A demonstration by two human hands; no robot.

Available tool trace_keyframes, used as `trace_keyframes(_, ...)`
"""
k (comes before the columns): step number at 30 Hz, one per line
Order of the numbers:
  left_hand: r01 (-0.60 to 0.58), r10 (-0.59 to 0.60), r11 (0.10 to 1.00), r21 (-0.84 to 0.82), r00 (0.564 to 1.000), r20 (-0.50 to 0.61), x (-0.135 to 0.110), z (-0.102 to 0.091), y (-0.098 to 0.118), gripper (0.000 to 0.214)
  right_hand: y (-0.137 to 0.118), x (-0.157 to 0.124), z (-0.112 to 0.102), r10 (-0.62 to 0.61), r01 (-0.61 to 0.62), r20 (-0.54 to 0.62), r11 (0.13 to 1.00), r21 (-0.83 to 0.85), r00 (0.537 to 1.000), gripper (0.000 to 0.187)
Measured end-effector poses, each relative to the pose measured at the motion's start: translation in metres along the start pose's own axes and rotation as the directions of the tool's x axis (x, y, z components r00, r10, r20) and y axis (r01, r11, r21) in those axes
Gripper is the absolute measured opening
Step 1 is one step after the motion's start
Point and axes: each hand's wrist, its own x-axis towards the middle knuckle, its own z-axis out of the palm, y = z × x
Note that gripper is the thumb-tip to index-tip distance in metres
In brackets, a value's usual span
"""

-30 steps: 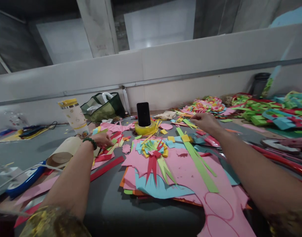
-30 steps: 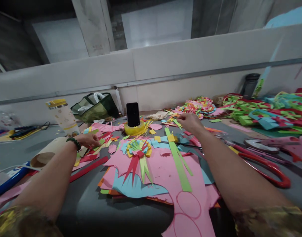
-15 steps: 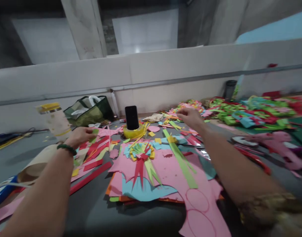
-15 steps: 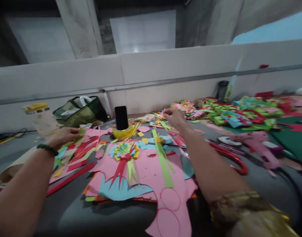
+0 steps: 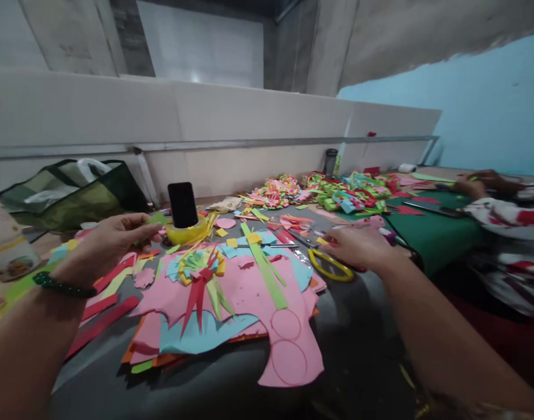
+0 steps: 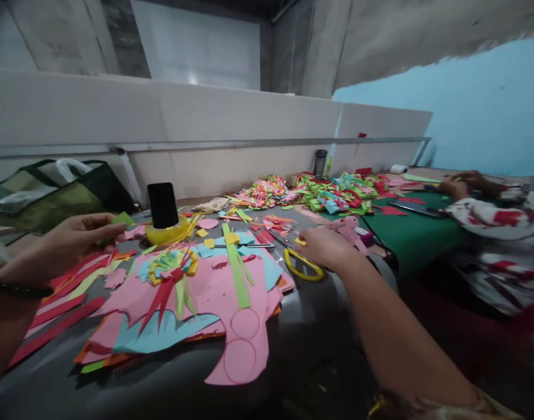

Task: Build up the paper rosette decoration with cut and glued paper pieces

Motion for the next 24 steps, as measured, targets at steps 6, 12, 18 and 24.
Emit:
trace_keyframes(6, -0.065, 0.057, 0.997, 0.034, 0.980, 0.190, -0.018, 0.043, 0.008, 0.034, -0.017, -0.036, 0.026, -0.048, 0.047, -0.026, 0.998, -0.033, 0.998, 0.026)
trace_keyframes(12, -0.075, 0.056, 0.996, 0.054, 0.954, 0.294, -0.021, 0.050, -0.003, 0.030, -0.027, -0.039, 0.039, 0.001, -0.006, -0.086, 0.998, -0.055, 0.996, 0.028)
trace_keyframes(18, 0.062, -0.047, 0.997, -0.033, 0.938, 0.344, -0.023, 0.062, -0.003, 0.028, 0.002, -0.005, 0.047, 0.112, -0.110, 0.011, 0.989, -0.100, 0.994, 0.034)
trace_keyframes(24, 0.119, -0.068, 0.988, -0.101, 0.910, 0.408, -0.026, 0.067, -0.008, 0.027, 0.011, 0.005, 0.037, 0.208, -0.209, -0.017, 0.977, -0.042, 0.978, 0.045)
